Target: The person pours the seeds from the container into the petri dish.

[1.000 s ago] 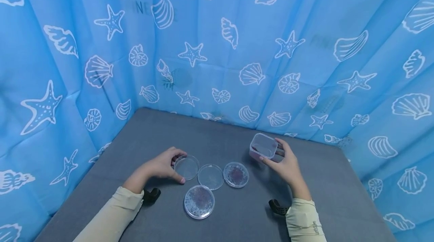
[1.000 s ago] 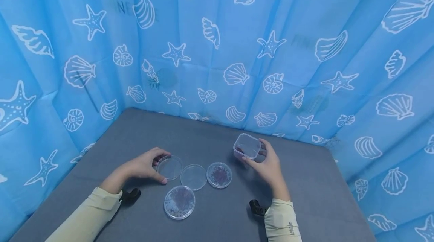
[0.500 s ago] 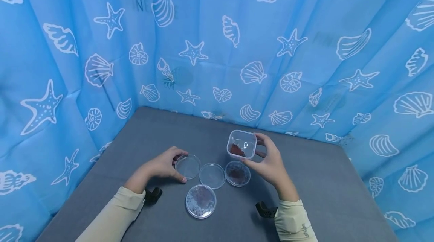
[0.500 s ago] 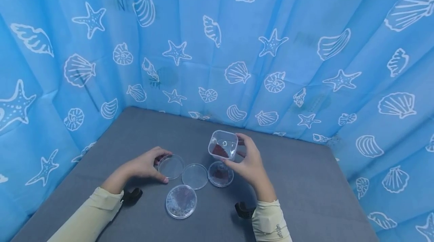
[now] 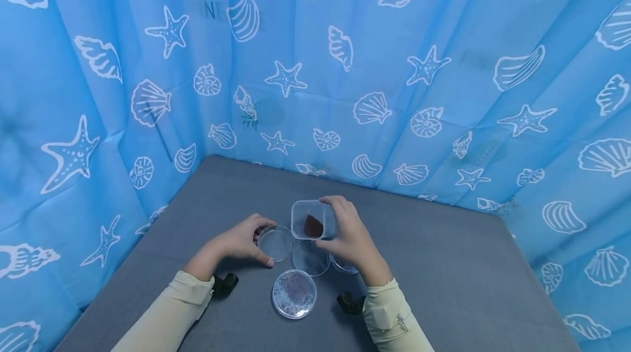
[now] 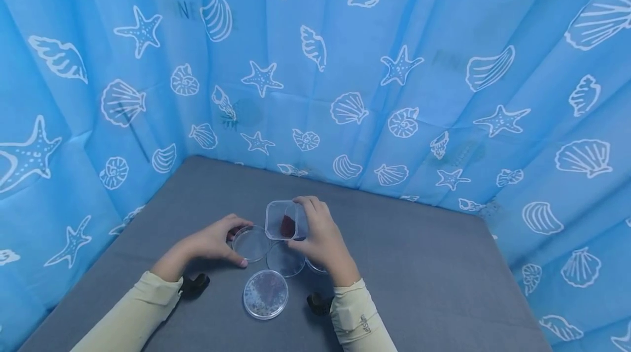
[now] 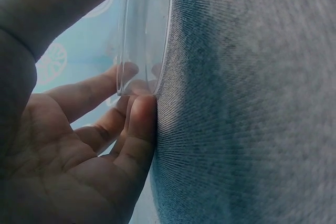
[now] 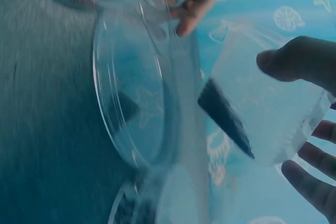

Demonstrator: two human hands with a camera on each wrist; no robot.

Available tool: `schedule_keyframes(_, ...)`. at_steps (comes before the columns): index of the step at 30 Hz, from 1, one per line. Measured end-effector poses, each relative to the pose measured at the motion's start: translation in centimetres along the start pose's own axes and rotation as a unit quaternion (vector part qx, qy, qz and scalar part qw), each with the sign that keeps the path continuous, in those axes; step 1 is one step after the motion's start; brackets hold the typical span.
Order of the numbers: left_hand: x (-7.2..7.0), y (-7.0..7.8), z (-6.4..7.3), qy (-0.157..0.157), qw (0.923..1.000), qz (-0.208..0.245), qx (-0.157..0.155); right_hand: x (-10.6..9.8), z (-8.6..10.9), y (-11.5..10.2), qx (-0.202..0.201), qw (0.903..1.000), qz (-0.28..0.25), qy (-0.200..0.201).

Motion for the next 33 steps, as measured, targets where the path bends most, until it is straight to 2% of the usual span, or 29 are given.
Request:
schedule_keyframes(7, 0.1, -0.2, -0.1, 0.003, 0.9999, -0.011, -0.010, 2.5, -0.6, -0.5, 0.010, 0.9983, 0.047, -0.034)
schedule_keyframes(15, 0.2, -0.4, -0.2, 0.003, 1.0000, -0.007, -0.002, 3.8, -1.4, -1.4, -0.004, 0.9942, 0.094, -0.052)
schedule_keyframes(26, 0.1, -0.3, 0.0, 0.000, 1.0000, -0.002, -0.001, 4.6, -1.8, -3.3, -0.076, 0.9887, 0.112, -0.065)
schedule_keyframes(33, 0.3, -0.3, 0.1, -0.006, 1.0000, 0.005, 0.001, 5.0, -1.8, -3.9, -0.087, 0.9835, 0.141, -0.073)
Point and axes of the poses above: each hand's wrist, its own z-axis away from the middle knuckle, its own x-axis out of the palm, y = z × x, the point moved 9 cm from there along -z, towards the middle knuckle, and after that the axes turned 15 degrees about -z, right-handed, at the moved point
